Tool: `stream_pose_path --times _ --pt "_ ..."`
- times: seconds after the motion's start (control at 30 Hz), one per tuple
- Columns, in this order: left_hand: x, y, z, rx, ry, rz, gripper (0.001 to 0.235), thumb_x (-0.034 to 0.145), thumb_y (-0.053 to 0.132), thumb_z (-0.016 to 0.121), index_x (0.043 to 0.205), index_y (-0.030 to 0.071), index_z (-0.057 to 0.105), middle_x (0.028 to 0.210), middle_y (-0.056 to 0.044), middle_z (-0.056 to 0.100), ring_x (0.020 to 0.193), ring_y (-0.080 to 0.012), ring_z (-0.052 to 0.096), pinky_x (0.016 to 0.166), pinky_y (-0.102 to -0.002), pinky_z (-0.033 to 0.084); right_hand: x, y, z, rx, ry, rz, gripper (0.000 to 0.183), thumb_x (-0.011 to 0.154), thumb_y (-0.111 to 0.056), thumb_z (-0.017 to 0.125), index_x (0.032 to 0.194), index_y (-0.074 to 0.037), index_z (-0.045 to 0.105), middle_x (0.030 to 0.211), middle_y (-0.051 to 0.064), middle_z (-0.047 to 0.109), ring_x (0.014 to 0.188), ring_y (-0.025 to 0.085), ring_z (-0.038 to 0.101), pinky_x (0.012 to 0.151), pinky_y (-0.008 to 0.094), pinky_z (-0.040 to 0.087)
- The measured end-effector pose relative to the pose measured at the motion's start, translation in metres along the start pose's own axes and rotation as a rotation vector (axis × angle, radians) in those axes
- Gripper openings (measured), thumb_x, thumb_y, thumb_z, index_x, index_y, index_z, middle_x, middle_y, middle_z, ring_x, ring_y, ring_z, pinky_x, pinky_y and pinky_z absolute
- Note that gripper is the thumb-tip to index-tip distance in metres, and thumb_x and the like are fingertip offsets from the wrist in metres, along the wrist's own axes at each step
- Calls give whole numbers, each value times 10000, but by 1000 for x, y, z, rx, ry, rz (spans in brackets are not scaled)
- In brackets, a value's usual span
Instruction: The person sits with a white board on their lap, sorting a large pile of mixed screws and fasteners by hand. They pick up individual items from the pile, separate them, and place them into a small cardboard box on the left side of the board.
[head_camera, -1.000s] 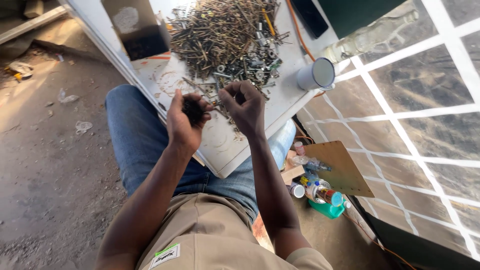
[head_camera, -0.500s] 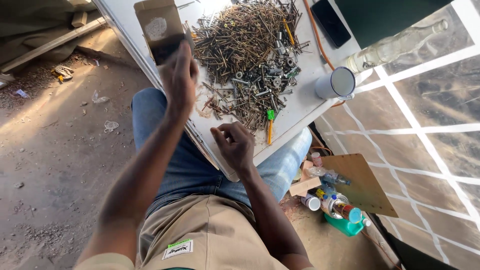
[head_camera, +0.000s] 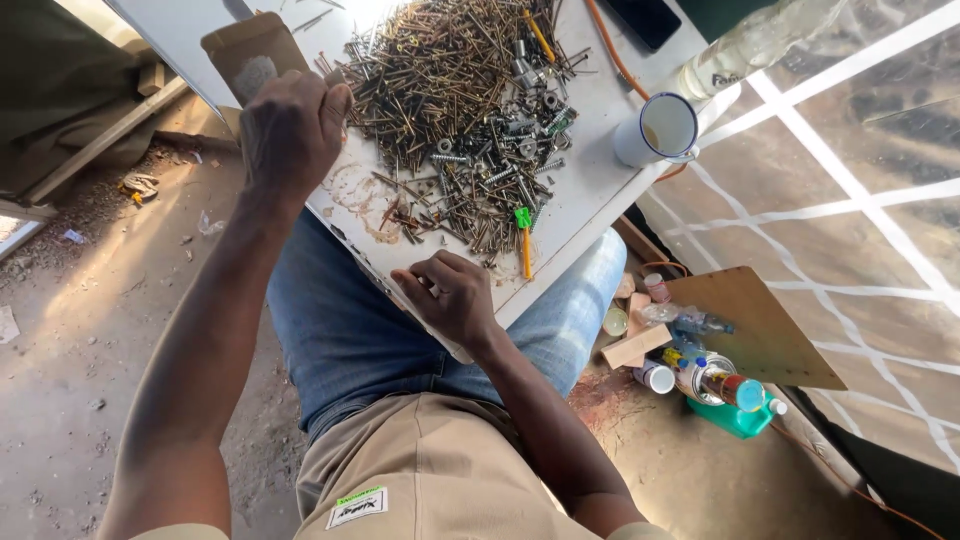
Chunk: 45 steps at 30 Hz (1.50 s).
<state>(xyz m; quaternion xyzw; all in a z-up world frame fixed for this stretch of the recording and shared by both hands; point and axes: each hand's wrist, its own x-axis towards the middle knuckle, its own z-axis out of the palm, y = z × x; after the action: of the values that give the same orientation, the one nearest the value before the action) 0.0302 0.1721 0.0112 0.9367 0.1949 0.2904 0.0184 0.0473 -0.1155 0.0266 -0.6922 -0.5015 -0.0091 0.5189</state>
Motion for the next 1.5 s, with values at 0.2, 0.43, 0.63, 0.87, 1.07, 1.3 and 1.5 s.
stream_pose_path --times 0.2,0.43,0.63,0.87,1.07,1.3,1.5 --pt "16 2 -43 -153 -32 -1 147 973 94 882 985 91 735 952 -114 704 847 -299 672 651 -455 572 -2 4 1 -13 -9 21 245 961 -210 751 776 -59 694 643 30 579 496 117 481 442 282 352" --pt "18 -9 -57 -153 -197 98 52 986 85 831 1031 60 819 922 -154 750 834 -329 676 724 -456 560 -1 3 2 17 -9 22 238 958 -175 754 770 -44 691 635 35 570 498 112 465 444 282 333" --pt "14 9 -60 95 -474 91 456 1090 485 685 1183 49 780 1017 -111 665 858 -288 650 726 -456 572 -3 4 2 -10 -2 33 225 955 -165 756 773 -46 697 651 40 601 497 115 498 435 275 351" --pt "3 1 -33 339 -333 76 507 911 583 833 1138 131 807 1025 -63 711 906 -242 645 743 -366 572 -2 -3 0 -29 -2 75 240 961 -178 743 761 -60 682 653 30 586 514 128 497 449 298 336" --pt "-12 0 -31 349 -97 88 488 856 562 961 1023 190 694 970 17 658 801 -150 627 685 -299 552 1 -6 0 -33 -18 80 247 966 -178 734 766 -41 686 662 42 604 511 138 506 431 301 340" --pt "-12 -9 -38 233 -92 149 488 797 427 951 1167 146 800 1100 -74 716 1021 -271 618 912 -410 486 -1 -2 -1 -43 -24 52 259 972 -189 731 757 -61 662 666 34 591 514 134 505 445 305 333" --pt "-28 -1 -76 -206 268 -150 896 907 713 807 1380 14 508 1302 -223 562 1192 -396 528 999 -510 439 0 -1 2 -56 -8 60 255 943 -170 767 732 -61 675 643 24 602 503 111 500 436 282 359"
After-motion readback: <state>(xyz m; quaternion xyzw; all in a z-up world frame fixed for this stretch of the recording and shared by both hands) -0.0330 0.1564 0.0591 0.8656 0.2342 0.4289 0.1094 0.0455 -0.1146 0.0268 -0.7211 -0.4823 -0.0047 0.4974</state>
